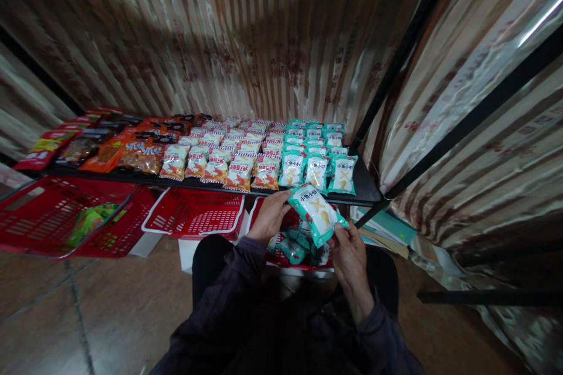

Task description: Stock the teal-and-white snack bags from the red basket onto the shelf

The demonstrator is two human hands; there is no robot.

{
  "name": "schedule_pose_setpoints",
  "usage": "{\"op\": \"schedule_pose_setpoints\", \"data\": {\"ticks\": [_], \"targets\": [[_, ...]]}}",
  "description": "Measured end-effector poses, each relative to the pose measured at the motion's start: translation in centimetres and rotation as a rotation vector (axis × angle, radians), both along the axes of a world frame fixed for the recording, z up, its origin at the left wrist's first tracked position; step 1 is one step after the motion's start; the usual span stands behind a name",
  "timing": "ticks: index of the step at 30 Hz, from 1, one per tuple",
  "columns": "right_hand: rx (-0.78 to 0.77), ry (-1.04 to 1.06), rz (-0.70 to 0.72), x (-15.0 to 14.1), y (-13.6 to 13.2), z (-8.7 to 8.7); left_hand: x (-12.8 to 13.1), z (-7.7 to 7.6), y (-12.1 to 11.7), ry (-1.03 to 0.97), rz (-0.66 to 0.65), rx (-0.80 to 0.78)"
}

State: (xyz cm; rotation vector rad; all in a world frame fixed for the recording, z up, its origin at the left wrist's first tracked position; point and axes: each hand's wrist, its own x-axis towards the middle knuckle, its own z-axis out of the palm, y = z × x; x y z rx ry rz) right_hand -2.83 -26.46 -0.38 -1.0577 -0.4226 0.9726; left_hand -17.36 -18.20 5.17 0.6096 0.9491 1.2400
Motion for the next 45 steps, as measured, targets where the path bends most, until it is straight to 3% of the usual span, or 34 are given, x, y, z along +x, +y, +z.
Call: {"op": "schedule_pose_setpoints", "data": {"ticks": [3, 15, 18, 22, 28, 37, 45], "targets": [[0.003, 0.015, -0.009, 0.0, 0.0, 0.0, 0.5, -0.1, -0.2, -0.006, -0.045, 0.009], [-0.029, 0.016, -0.023, 0.2, -0.3, -1.1, 1.6, 0.1, 0.2, 0.12, 0.027, -0.037], [-0.084, -0.079, -0.005, 0.8, -0.4, -2.2, 1.6, 0.1, 0.2, 0.149, 0.036, 0.0], [-0.081, -0.31, -0.105, 1.9, -0.3, -3.3, 1.9, -0.5, 0.4, 0.191, 0.053, 0.056], [-0.017, -0.593, -0.035, 2.1, 0.0, -2.3, 3.1, -1.1, 0.3, 0.234, -0.056, 0.112], [-0.061, -0.214, 0.132, 3.1, 1.6, -2.9, 5.1, -1.4, 0.8, 0.239, -0.159, 0.117], [-0.073, -0.179, 0.054, 4.6, 2.0, -3.2, 6.4, -3.0, 0.5, 0.201, -0.199, 0.079]]}}
